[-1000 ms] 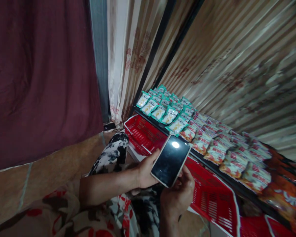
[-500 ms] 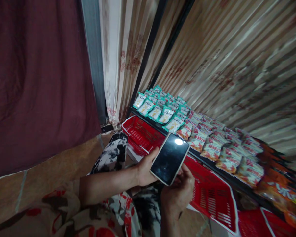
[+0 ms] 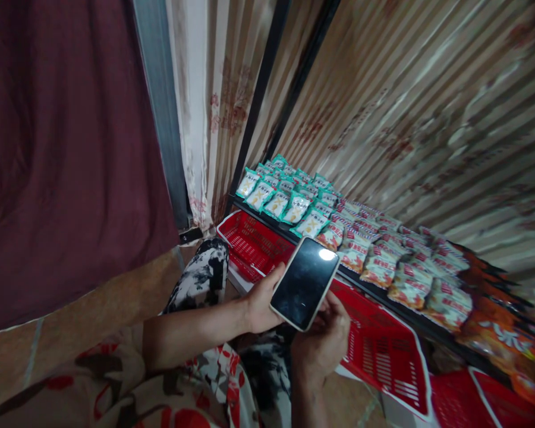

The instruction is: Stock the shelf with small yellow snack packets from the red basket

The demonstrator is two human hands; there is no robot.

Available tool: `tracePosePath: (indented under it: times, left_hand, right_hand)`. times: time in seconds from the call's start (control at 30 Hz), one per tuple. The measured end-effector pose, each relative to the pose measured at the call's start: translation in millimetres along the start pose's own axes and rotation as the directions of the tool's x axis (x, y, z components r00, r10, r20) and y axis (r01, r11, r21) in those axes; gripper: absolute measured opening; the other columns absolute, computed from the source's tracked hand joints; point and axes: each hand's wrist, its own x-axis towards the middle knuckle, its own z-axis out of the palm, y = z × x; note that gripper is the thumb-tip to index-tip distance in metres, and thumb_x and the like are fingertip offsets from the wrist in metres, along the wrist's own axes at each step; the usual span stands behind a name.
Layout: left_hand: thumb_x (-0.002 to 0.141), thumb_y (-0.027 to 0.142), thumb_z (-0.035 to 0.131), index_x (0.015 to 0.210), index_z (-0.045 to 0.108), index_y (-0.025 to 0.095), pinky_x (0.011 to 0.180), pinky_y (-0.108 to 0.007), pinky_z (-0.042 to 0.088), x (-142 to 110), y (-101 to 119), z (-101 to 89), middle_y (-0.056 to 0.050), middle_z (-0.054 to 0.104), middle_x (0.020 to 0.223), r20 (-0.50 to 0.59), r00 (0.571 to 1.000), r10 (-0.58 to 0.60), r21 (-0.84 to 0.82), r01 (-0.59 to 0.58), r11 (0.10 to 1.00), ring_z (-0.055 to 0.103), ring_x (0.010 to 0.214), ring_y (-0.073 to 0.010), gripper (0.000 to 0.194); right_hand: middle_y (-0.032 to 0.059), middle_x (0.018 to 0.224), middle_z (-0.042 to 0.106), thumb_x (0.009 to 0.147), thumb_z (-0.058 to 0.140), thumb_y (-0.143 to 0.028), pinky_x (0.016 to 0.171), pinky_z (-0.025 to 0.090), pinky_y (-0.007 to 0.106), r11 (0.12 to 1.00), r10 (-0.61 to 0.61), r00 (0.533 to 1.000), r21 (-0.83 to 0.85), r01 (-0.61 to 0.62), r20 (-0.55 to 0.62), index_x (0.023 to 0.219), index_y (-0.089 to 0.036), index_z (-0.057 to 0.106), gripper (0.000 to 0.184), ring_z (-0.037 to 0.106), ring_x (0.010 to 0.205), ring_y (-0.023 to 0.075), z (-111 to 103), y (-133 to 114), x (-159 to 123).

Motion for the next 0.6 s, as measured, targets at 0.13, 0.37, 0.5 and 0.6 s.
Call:
tracePosePath:
  times: [0.13, 0.37, 0.5, 0.6]
  left_hand:
    - [0.093, 0.053, 0.025, 0.11, 0.063, 0.005, 0.088, -0.032, 0.04, -2, 3, 2.6, -0.013, 0.07, 0.089, -0.009, 1.0, 0.022, 0.021, -0.022, 1.0, 0.065, 0.083, -0.0198, 0.063]
    - [0.093, 0.053, 0.024, 0.112, 0.062, 0.004, 0.092, -0.039, 0.041, -8, 9, 6.3, -0.016, 0.07, 0.097, -0.005, 0.999, 0.034, 0.094, -0.034, 0.995, 0.065, 0.092, -0.0246, 0.065]
    - [0.093, 0.054, 0.025, 0.11, 0.063, 0.005, 0.091, -0.041, 0.043, -10, 12, 7.8, -0.016, 0.069, 0.098, 0.012, 1.0, 0.02, 0.122, -0.021, 0.992, 0.065, 0.092, -0.0252, 0.064]
    - [0.093, 0.053, 0.026, 0.111, 0.062, 0.004, 0.09, -0.041, 0.044, -12, 13, 9.4, -0.017, 0.069, 0.097, 0.0, 1.0, 0.025, 0.136, -0.024, 0.99, 0.065, 0.093, -0.0261, 0.064]
  right_hand:
    - [0.0131, 0.105, 0.059, 0.087, 0.038, -0.041, 0.064, 0.036, 0.029, 1.0, 0.001, 1.0, 0.016, -0.001, 0.024, 0.115, -0.009, 0.059, 0.048, 0.053, 0.079, 0.0189, 1, 2, 2]
    - [0.012, 0.104, 0.062, 0.09, 0.03, -0.048, 0.065, 0.04, 0.028, 0.98, 0.066, 0.997, 0.183, -0.073, 0.046, 0.111, -0.011, 0.059, 0.051, 0.057, 0.082, 0.018, 5, 1, 2]
    - [0.0118, 0.098, 0.063, 0.091, 0.027, -0.048, 0.059, 0.041, 0.026, 0.969, 0.104, 0.992, 0.218, -0.118, 0.074, 0.112, -0.01, 0.057, 0.053, 0.057, 0.073, 0.0157, 6, -3, 2]
    - [0.0131, 0.102, 0.062, 0.091, 0.028, -0.047, 0.061, 0.042, 0.027, 0.972, 0.06, 0.996, 0.223, -0.073, 0.061, 0.109, -0.01, 0.058, 0.052, 0.057, 0.078, 0.0169, 6, -7, 2]
